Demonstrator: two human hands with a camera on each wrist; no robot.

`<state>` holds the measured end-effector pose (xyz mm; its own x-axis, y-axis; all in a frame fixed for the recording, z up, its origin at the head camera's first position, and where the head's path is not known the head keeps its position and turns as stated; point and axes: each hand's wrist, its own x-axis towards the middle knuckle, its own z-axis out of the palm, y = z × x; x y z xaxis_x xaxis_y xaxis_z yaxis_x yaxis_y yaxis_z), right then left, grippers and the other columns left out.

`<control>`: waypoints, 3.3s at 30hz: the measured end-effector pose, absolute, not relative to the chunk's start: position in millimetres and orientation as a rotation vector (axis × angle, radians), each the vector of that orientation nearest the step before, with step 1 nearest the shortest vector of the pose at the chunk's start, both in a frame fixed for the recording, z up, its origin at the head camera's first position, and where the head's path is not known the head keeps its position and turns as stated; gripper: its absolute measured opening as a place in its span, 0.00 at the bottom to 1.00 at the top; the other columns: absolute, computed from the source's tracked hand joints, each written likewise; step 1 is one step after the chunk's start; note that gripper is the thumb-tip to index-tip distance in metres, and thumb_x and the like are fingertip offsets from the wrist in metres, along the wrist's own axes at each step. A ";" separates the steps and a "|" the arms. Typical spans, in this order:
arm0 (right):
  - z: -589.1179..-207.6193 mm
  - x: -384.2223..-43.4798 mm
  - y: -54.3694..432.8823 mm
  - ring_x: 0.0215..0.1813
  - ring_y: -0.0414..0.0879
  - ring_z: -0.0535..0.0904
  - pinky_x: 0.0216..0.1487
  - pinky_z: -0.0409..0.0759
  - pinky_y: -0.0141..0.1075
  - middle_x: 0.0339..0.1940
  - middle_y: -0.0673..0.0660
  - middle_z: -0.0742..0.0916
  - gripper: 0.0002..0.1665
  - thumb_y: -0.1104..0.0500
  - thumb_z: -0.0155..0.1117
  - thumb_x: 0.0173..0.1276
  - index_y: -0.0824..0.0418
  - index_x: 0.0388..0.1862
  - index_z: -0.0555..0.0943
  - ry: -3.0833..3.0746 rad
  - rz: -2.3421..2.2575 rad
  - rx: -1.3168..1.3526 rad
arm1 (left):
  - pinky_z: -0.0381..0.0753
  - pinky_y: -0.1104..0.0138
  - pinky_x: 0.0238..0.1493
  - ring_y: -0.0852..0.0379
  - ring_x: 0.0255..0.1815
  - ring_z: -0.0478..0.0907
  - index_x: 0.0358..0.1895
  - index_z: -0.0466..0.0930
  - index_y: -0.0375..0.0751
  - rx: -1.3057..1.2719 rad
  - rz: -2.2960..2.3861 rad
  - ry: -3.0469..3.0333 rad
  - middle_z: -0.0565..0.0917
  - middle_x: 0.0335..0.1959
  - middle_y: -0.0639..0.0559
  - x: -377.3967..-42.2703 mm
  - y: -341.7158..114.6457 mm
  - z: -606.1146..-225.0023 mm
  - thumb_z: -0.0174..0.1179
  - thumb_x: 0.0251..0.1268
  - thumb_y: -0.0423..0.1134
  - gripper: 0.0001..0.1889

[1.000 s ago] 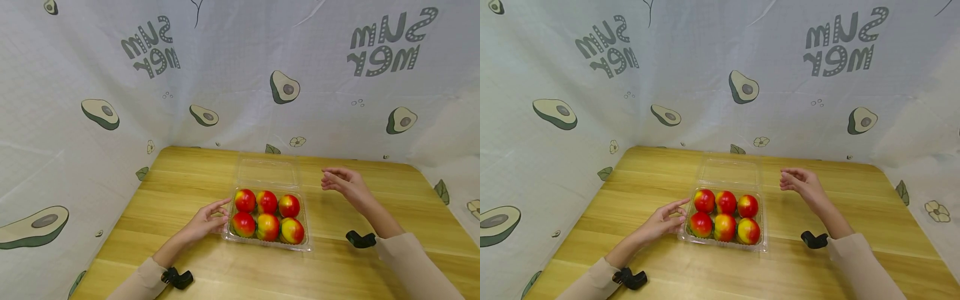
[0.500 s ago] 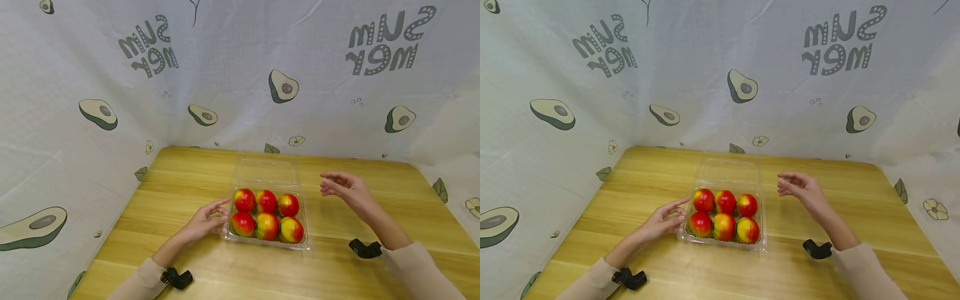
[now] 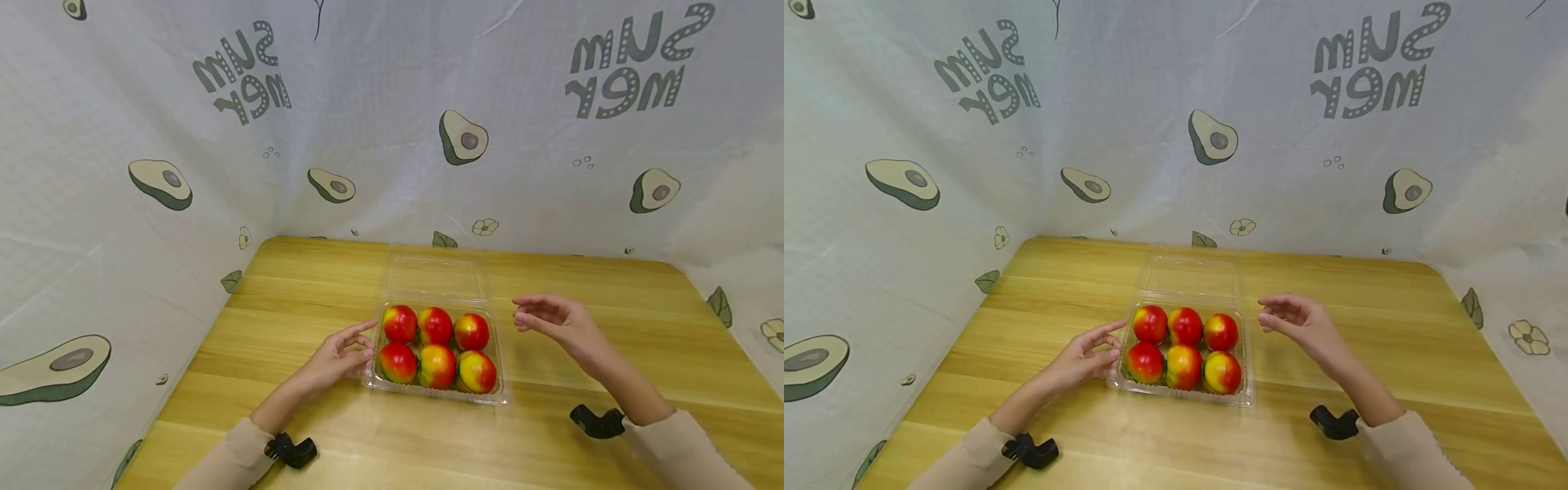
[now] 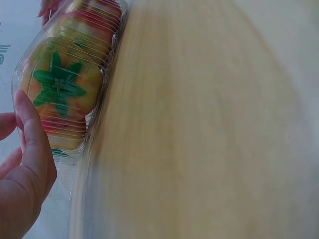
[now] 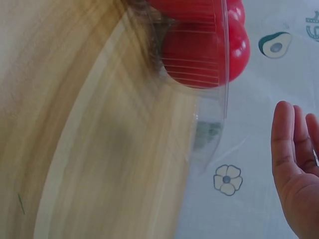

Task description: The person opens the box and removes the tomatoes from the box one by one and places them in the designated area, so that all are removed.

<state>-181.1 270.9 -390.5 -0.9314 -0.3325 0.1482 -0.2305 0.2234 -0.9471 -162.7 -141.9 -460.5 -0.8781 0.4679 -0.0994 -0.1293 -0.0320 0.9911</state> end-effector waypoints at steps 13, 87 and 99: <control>-396.4 -167.4 259.2 0.47 0.41 0.84 0.48 0.84 0.30 0.49 0.63 0.85 0.20 0.69 0.64 0.69 0.80 0.56 0.75 2.389 -1.762 -0.611 | 0.87 0.66 0.40 0.58 0.33 0.80 0.77 0.60 0.38 0.356 1.959 1.855 0.73 0.48 0.45 -163.6 -140.9 -459.4 0.56 0.72 0.26 0.32; -429.6 -149.4 227.8 0.46 0.48 0.80 0.49 0.84 0.44 0.48 0.48 0.85 0.36 0.45 0.84 0.47 0.58 0.53 0.83 2.820 -1.208 -0.994 | 0.87 0.66 0.40 0.59 0.33 0.79 0.76 0.61 0.39 0.351 1.957 1.874 0.72 0.49 0.44 -163.9 -140.9 -463.6 0.57 0.72 0.27 0.31; -429.8 -147.9 228.3 0.48 0.49 0.81 0.48 0.85 0.49 0.51 0.51 0.85 0.36 0.44 0.83 0.48 0.58 0.54 0.83 2.825 -1.131 -0.979 | 0.86 0.68 0.38 0.60 0.30 0.80 0.76 0.61 0.39 0.378 1.932 1.918 0.73 0.49 0.43 -163.5 -141.0 -463.6 0.58 0.72 0.28 0.31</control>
<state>-147.9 228.3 -429.8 -0.8110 -0.5212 0.2656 -0.5605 0.5623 -0.6080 -163.5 -141.0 -463.6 -0.8872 0.4543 -0.0812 -0.0846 0.0128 0.9963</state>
